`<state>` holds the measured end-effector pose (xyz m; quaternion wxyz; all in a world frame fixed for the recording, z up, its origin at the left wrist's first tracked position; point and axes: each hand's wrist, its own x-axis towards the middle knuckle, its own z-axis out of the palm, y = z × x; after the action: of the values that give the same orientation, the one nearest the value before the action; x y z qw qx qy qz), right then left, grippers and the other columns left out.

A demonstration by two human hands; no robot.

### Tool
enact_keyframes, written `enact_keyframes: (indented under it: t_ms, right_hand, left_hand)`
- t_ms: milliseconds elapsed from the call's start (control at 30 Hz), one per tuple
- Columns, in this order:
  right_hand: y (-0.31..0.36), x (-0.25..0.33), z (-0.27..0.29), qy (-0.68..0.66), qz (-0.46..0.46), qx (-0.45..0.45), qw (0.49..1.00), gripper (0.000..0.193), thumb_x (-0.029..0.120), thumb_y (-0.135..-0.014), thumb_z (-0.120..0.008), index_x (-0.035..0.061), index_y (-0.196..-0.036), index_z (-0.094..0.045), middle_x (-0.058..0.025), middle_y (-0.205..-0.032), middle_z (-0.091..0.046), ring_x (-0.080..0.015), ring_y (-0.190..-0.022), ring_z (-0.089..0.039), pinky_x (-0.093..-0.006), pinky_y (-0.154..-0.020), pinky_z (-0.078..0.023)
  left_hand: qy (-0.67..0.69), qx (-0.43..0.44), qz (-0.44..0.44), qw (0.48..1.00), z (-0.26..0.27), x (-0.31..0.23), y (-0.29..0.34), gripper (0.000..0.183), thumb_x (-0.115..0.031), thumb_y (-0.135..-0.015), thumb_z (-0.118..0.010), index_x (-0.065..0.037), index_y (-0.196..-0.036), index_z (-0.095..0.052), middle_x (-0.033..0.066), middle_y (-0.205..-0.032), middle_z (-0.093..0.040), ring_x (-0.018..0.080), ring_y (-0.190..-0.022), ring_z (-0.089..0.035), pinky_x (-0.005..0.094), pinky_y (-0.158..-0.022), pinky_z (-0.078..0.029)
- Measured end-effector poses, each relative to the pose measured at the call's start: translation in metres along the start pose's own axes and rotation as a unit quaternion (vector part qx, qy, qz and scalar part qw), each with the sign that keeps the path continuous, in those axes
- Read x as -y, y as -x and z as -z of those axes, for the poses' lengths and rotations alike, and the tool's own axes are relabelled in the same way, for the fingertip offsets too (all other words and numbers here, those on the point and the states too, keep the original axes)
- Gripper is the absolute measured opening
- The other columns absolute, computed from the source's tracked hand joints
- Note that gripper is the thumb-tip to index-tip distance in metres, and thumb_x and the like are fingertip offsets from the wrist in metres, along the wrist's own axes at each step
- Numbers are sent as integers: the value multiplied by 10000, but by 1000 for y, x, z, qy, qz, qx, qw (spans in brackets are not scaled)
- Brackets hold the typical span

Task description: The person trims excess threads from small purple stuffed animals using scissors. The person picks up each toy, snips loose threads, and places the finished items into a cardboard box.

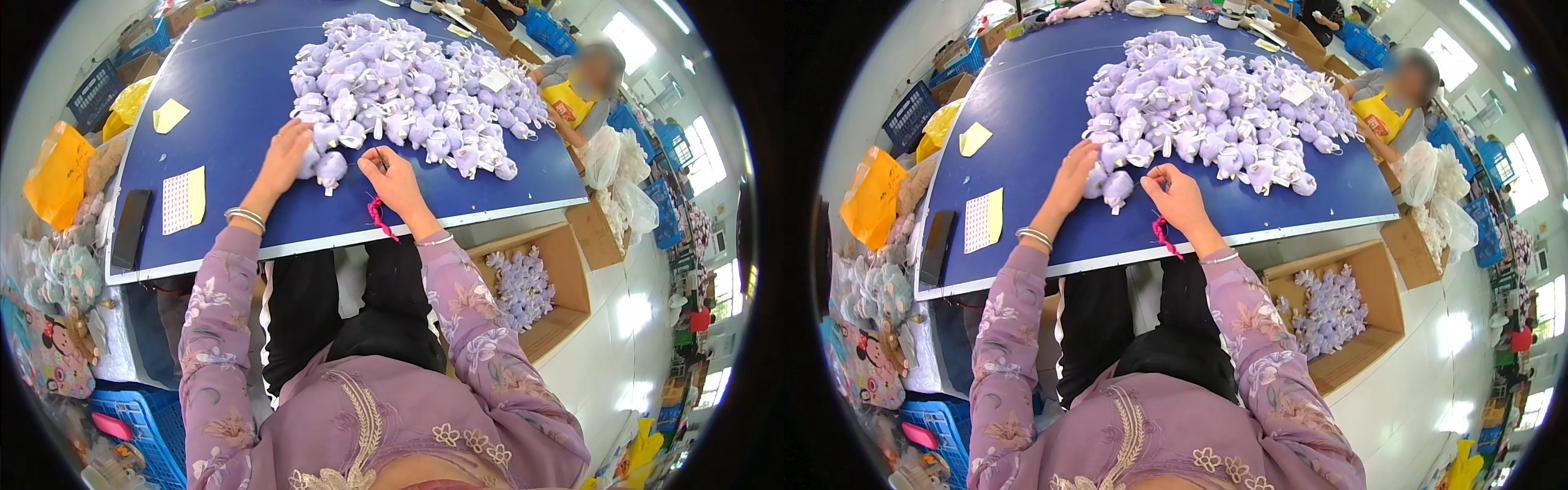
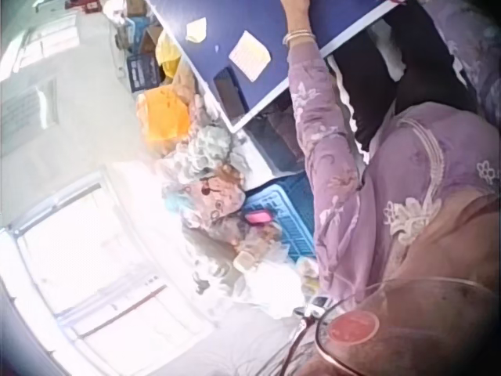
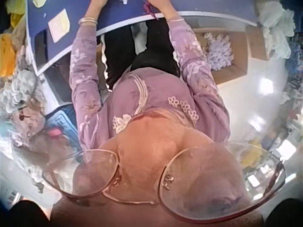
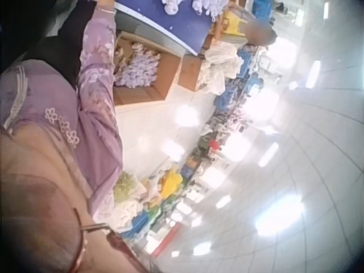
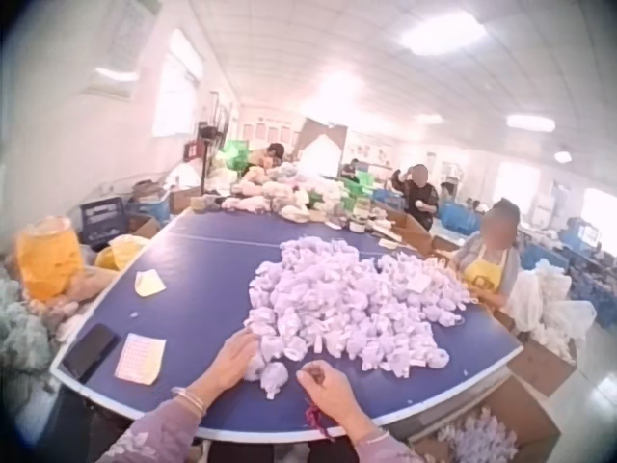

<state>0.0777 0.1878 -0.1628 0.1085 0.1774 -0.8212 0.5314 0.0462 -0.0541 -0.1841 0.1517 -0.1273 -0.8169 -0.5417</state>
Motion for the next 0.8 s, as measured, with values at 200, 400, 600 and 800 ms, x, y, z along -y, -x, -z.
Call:
enact_keyframes:
  t_ms: [200,400,600,800]
  right_hand:
    - [14,19,-4,63,15,64,996,526,330,-752,-785,14,-1134,-610,-115,-1014,-676,-208,-887,-653,-324,-767,-504]
    - [32,45,-27,215,51,48,974,506,284,-736,-766,58,-1157,-598,-115,-1053,-648,-288,-916,-644,-350,-802,-503]
    - [26,22,-24,100,2,-50,994,429,197,-780,-694,-13,-1135,-577,-163,-1054,-660,-276,-951,-657,-351,-821,-504]
    - [18,6,-12,-48,-92,-73,992,379,175,-857,-613,-63,-1153,-593,-51,-860,-636,-86,-667,-565,-231,-556,-440]
  left_hand:
    - [-25,55,-62,996,-12,-25,23,515,-383,-947,-523,-14,-1306,-526,230,-1434,-412,383,-1310,-375,428,-1098,-302]
    - [-22,105,-107,989,-16,-36,33,536,-391,-957,-501,-12,-1336,-491,225,-1433,-412,379,-1312,-371,429,-1109,-290]
    - [70,40,-62,995,-4,-34,25,497,-388,-970,-471,-9,-1286,-527,199,-1337,-506,338,-1267,-413,408,-1081,-319]
    - [78,-64,-140,985,0,-51,37,329,-243,-884,-634,-38,-1142,-618,131,-1180,-611,286,-1161,-500,380,-1000,-398]
